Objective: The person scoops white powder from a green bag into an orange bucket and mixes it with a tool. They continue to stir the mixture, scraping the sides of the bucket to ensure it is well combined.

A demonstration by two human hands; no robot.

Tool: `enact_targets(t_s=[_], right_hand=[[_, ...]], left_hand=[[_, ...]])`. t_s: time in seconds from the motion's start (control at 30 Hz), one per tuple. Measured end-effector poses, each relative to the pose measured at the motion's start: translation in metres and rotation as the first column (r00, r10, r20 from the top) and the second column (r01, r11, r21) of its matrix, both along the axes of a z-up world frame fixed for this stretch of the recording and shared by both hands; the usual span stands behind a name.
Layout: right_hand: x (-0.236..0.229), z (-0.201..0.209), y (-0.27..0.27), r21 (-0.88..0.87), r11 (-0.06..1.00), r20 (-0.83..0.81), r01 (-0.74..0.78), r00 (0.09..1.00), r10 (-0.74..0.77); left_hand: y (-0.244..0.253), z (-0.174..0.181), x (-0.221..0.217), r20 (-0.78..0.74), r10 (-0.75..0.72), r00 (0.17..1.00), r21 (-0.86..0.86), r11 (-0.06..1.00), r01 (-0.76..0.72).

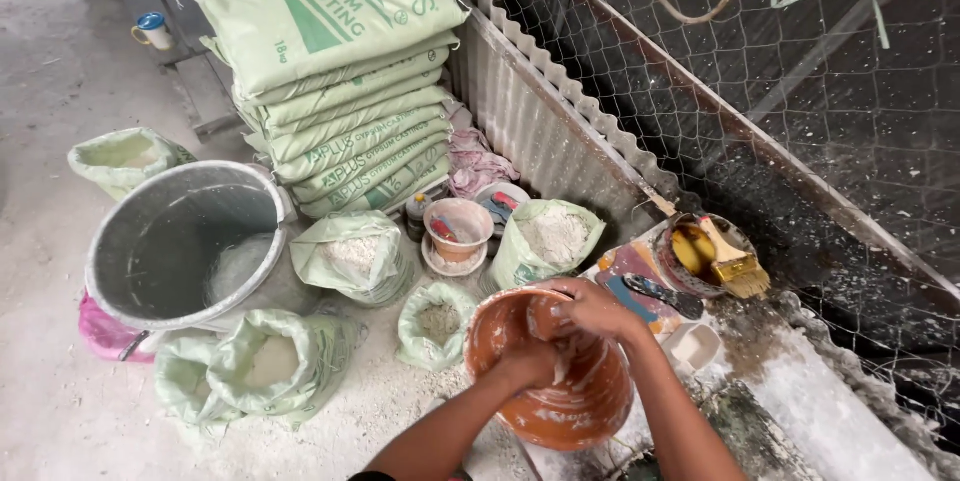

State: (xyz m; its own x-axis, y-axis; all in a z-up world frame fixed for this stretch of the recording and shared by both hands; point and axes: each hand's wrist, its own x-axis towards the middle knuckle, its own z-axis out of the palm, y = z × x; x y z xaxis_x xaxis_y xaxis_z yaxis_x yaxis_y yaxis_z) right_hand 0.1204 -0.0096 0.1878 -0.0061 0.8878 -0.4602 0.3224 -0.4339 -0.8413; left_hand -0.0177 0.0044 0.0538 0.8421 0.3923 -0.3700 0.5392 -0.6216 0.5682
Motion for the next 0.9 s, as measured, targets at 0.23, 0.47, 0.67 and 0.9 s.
enact_targets(t_s=[0.23, 0.47, 0.67, 0.9], right_hand=[[0.013, -0.010, -0.003, 0.130, 0.969, 0.104, -0.208, 0.975, 0.195], [0.035, -0.030, -0.015, 0.182, 0.938, 0.050, -0.296, 0.955, 0.292], [0.048, -0.043, -0.016, 0.214, 0.955, -0.037, -0.204, 0.976, 0.217], [0.016, -0.020, -0.004, 0.315, 0.844, 0.118, -0.434, 0.900, 0.419]], left_hand=[[-0.017, -0.063, 0.063, 0.157, 0.117, 0.981, 0.596, 0.780, -0.189], [-0.063, -0.090, 0.047, -0.176, 0.193, 0.965, 0.316, 0.940, -0.130], [-0.044, 0.010, 0.050, -0.111, 0.222, 0.969, 0.287, 0.940, -0.183], [-0.018, -0.033, 0.072, -0.039, 0.243, 0.969, 0.411, 0.888, -0.207]])
